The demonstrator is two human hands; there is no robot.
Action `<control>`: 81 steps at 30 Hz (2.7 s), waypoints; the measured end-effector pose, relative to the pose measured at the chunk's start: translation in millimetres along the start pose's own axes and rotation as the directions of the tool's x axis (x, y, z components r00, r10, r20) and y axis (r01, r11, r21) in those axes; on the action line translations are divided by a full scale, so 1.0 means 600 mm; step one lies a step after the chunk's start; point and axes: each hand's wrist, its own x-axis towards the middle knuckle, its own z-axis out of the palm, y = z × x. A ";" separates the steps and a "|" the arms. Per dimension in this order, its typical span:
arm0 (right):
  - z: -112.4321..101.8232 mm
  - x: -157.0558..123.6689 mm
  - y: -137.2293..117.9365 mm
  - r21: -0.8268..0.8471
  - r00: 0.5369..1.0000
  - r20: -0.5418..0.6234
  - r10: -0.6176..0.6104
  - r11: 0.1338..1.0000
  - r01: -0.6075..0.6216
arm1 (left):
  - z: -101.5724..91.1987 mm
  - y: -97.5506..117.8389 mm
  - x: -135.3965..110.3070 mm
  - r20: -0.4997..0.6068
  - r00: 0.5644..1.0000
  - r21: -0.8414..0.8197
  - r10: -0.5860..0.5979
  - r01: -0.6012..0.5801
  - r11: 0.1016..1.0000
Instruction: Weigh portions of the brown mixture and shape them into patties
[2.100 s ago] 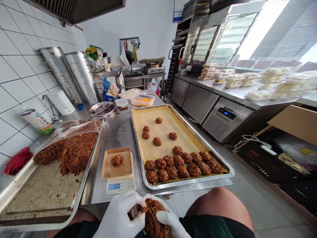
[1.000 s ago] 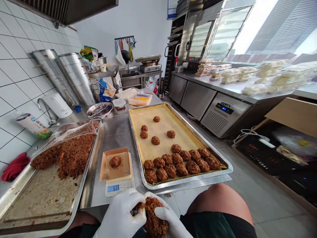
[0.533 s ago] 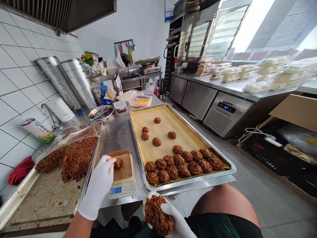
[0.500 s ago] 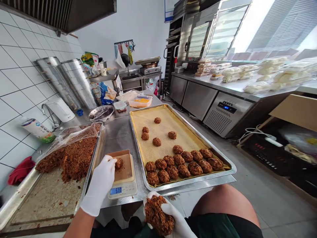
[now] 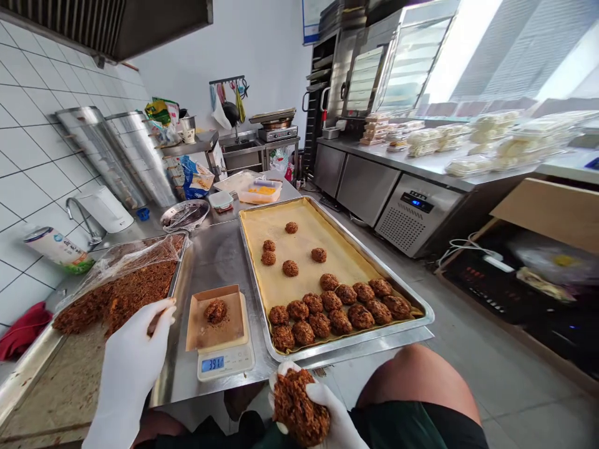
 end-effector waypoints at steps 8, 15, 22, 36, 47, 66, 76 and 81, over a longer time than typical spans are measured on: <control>0.010 0.007 0.011 -0.001 0.999 0.037 0.031 1.000 -0.031 | 0.083 0.103 -0.172 0.163 0.944 -0.347 0.288 -0.218 0.912; -0.007 0.004 0.016 0.022 0.996 -0.046 0.079 0.997 -0.078 | 0.106 0.132 -0.200 0.239 0.891 -0.513 0.386 -0.222 0.829; -0.017 0.005 0.023 0.069 0.996 -0.042 0.080 0.995 -0.077 | 0.132 0.129 -0.222 -0.057 0.906 -0.430 0.420 -0.402 0.809; 0.007 -0.003 0.012 -0.025 1.000 0.024 0.011 1.000 -0.011 | 0.076 0.114 -0.172 0.367 0.847 -0.460 0.386 -0.195 0.866; 0.025 -0.013 0.006 -0.165 0.998 0.067 -0.003 0.986 0.014 | 0.096 0.116 -0.181 0.434 0.738 -0.494 0.517 -0.285 0.821; 0.003 -0.001 0.009 0.006 0.999 0.044 -0.028 1.000 0.028 | 0.072 0.020 -0.050 0.240 0.948 -0.279 0.207 -0.137 0.950; -0.014 0.003 0.011 0.085 0.999 0.033 -0.001 0.996 -0.002 | 0.140 0.001 0.025 0.158 0.944 -0.207 0.289 -0.254 0.945; -0.018 0.002 0.012 0.129 0.999 0.030 0.010 0.992 -0.014 | 0.083 -0.016 -0.012 0.021 0.984 -0.204 0.180 -0.172 0.964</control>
